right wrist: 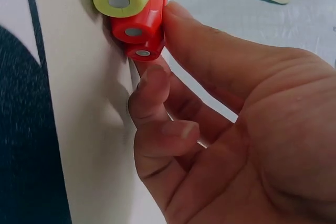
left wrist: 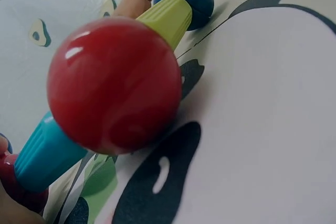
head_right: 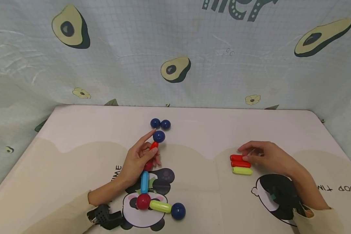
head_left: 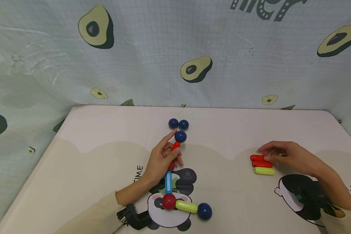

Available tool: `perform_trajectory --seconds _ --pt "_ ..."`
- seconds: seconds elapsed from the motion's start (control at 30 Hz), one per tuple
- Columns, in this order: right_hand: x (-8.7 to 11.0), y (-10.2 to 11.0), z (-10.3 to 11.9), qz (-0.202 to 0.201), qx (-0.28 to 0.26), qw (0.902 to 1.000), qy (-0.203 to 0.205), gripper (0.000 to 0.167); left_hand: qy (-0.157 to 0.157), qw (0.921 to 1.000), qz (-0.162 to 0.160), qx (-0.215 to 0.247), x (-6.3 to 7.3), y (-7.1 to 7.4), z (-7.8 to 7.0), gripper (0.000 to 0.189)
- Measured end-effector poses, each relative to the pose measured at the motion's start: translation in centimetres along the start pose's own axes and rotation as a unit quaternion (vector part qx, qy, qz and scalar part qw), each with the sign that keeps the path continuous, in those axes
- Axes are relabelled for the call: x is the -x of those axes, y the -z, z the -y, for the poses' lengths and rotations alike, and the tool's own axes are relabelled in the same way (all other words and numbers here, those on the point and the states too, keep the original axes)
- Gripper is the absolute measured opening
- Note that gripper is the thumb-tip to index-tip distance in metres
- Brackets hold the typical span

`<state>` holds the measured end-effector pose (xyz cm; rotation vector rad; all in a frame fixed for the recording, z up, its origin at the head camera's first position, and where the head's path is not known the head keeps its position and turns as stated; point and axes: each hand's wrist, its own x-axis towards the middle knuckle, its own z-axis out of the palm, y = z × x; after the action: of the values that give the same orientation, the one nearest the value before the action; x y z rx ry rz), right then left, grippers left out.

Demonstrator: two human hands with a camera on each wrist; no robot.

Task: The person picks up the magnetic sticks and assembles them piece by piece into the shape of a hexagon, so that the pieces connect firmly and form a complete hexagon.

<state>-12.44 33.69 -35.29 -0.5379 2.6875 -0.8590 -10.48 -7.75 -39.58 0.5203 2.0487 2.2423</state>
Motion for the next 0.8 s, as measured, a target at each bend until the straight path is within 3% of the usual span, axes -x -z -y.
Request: perform_trajectory --seconds 0.4,0.6,0.8 --pt "-0.1 -0.2 0.2 0.0 0.022 0.9997 0.011 0.021 0.006 0.9994 0.001 0.034 -0.1 0.0 -0.1 0.053" --pt "-0.3 -0.5 1.1 -0.049 0.032 0.9978 0.032 0.023 0.015 0.9988 0.001 0.046 -0.2 0.0 -0.1 0.051" --pt "-1.1 -1.4 3.9 -0.09 0.019 0.9944 0.052 0.027 0.02 0.9984 0.001 0.053 -0.2 0.0 -0.1 0.051"
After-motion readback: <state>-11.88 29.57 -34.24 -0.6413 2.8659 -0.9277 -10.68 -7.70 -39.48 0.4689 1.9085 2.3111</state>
